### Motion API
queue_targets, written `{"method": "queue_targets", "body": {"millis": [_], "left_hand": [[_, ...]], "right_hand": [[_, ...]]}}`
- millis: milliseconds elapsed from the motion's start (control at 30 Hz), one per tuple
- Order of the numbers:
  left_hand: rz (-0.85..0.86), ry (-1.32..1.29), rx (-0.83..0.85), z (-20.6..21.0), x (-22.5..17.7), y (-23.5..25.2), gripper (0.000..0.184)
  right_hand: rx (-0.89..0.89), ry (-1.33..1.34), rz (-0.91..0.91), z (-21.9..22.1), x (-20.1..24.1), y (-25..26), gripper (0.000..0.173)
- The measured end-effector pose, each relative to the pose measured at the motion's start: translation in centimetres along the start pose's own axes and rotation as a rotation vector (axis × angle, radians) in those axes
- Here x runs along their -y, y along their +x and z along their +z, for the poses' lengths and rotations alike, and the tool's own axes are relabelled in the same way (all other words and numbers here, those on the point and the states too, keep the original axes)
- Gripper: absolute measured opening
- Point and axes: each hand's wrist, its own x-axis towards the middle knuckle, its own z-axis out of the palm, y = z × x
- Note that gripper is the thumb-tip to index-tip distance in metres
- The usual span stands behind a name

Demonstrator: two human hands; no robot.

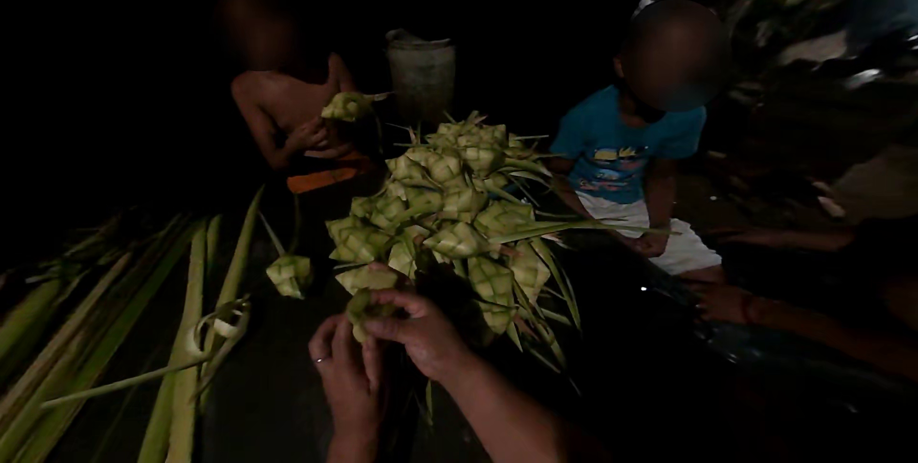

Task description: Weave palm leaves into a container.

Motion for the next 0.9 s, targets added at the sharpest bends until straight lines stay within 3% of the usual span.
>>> {"method": "queue_targets", "body": {"millis": [133, 233, 367, 467, 567, 733, 900], "left_hand": [[0.019, -0.024, 0.013, 0.3, 0.0, -0.3, 0.056], [0.025, -0.044, 0.010, 0.1, 0.2, -0.4, 0.055], [0.046, -0.116, 0.009, 0.0, 0.1, -0.2, 0.049], [0.053, -0.117, 0.013, -0.2, 0.2, 0.0, 0.050], [0.028, -0.100, 0.052, -0.2, 0.0, -0.1, 0.053], [-0.124, -0.055, 0.108, 0.2, -0.3, -0.7, 0.079], [-0.163, -0.112, 0.225, -0.5, 1.0, -0.3, 0.060]], "right_hand": [[-0.025, 0.016, -0.022, -0.7, 0.0, 0.5, 0.003], [0.127, -0.186, -0.220, -2.1, -0.2, 1.1, 0.012], [0.141, -0.255, -0.336, -2.7, -0.8, 1.2, 0.016], [0.124, -0.261, -0.333, -2.3, -1.2, 0.8, 0.019], [0.064, -0.225, -0.287, -1.9, -0.9, 0.8, 0.011], [0.003, -0.356, -0.291, -1.0, -1.8, 0.6, 0.012], [0.050, -0.476, -0.244, -1.5, -1.7, 0.8, 0.016]]}}
